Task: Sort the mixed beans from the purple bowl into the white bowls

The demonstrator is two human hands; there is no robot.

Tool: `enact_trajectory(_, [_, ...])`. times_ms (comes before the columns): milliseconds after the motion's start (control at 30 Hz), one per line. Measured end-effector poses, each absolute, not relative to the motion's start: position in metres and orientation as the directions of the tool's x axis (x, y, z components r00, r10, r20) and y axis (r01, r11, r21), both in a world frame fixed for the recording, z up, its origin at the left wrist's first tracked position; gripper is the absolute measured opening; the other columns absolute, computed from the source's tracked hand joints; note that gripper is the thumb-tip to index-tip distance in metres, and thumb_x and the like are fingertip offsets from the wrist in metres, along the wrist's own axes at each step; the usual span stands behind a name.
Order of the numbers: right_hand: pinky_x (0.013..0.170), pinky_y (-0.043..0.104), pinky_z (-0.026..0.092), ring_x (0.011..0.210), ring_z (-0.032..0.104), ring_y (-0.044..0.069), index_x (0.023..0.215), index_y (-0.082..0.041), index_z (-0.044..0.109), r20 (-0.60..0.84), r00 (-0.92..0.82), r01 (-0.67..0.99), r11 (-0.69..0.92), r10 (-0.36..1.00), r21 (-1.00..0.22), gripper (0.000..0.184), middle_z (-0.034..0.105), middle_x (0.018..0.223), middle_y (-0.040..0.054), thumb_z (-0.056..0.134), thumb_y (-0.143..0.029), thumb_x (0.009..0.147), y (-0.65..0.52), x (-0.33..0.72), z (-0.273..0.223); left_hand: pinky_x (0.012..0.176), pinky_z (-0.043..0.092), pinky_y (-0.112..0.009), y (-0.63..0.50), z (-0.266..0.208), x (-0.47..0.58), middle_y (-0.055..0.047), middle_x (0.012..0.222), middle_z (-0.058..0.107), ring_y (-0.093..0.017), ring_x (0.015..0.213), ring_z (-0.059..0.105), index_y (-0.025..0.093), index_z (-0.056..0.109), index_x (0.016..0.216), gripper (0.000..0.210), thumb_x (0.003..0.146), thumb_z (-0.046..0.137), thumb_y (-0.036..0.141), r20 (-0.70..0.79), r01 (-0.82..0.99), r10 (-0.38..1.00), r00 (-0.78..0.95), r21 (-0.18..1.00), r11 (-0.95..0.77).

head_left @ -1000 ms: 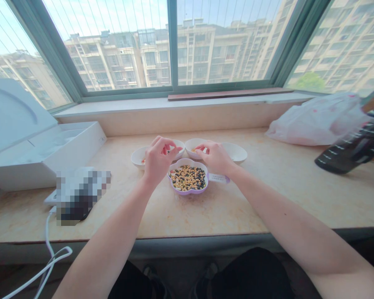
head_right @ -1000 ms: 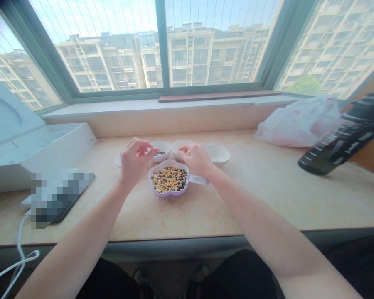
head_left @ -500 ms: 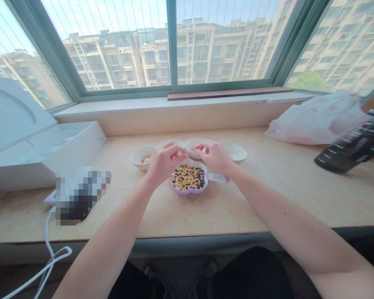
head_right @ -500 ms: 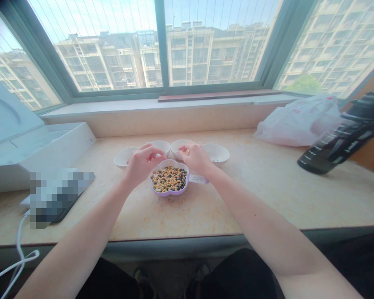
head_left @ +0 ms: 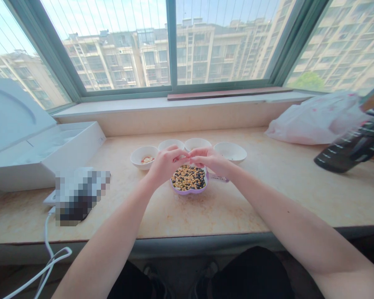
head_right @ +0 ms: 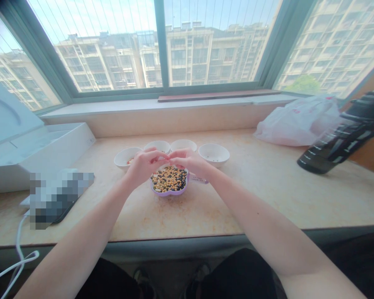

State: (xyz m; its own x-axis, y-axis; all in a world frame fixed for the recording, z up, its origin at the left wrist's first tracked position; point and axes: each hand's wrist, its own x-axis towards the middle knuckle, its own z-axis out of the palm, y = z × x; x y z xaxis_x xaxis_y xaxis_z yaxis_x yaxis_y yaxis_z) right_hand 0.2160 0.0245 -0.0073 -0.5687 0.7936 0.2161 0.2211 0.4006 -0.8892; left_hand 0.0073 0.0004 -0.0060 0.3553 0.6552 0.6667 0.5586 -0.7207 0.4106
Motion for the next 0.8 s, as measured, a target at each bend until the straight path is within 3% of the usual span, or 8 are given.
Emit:
enact_trajectory(233, [0.052,0.025,0.034,0.060,0.045,0.012,0.084,-0.019,0.073,0.149,-0.533,0.207,0.299,0.833,-0.931,0.035,0.054,0.065,0.0001,0.067,-0.054,0.082,0.018,0.212,-0.003,0.061,0.044,-0.023,0.002,-0.009,0.008,0.003,0.070,0.057,-0.009,0.060,0.054,0.023,0.078,0.092,0.010,0.091,0.069,0.026,0.687,0.544,0.632,0.360,0.396,-0.740])
enact_trajectory(467, [0.053,0.025,0.035,0.058,0.045,0.011,0.081,-0.019,0.070,0.162,-0.532,0.226,0.323,0.831,-0.919,0.027,0.053,0.065,-0.0015,0.064,-0.045,0.085,0.017,0.208,-0.004,0.064,0.044,-0.023,0.000,-0.007,0.008,0.003,0.072,0.059,-0.009,0.062,0.054,0.023,0.077,0.102,0.015,0.090,0.068,0.023,0.633,0.592,0.668,0.391,0.382,-0.710])
enact_trajectory(600, [0.060,0.028,0.042,0.061,0.051,0.012,0.085,-0.019,0.071,0.397,-0.348,0.360,0.512,0.850,-0.780,0.025,0.064,0.074,0.0017,0.064,-0.043,0.086,0.019,0.209,-0.003,0.066,0.045,-0.025,0.001,-0.005,0.007,0.001,0.076,0.064,-0.011,0.064,0.056,0.021,0.073,0.113,0.024,0.090,0.067,0.023,0.599,0.648,0.716,0.358,0.393,-0.653])
enact_trajectory(700, [0.065,0.030,0.045,0.062,0.053,0.013,0.086,-0.019,0.071,0.628,-0.168,0.536,0.605,0.760,-0.590,0.020,0.068,0.081,0.0040,0.064,-0.037,0.088,0.021,0.214,0.000,0.067,0.047,-0.027,0.001,-0.006,0.006,-0.001,0.076,0.066,-0.013,0.063,0.058,0.020,0.076,0.101,0.016,0.090,0.063,0.022,0.531,0.702,0.772,0.349,0.398,-0.591])
enact_trajectory(800, [0.066,0.031,0.046,0.063,0.054,0.014,0.088,-0.020,0.071,0.717,-0.120,0.603,0.624,0.686,-0.497,0.021,0.068,0.083,0.0044,0.060,-0.038,0.091,0.023,0.221,0.003,0.063,0.046,-0.028,-0.002,-0.006,0.005,-0.002,0.073,0.069,-0.015,0.063,0.061,0.020,0.077,0.092,0.015,0.089,0.063,0.022,0.422,0.729,0.814,0.400,0.392,-0.561])
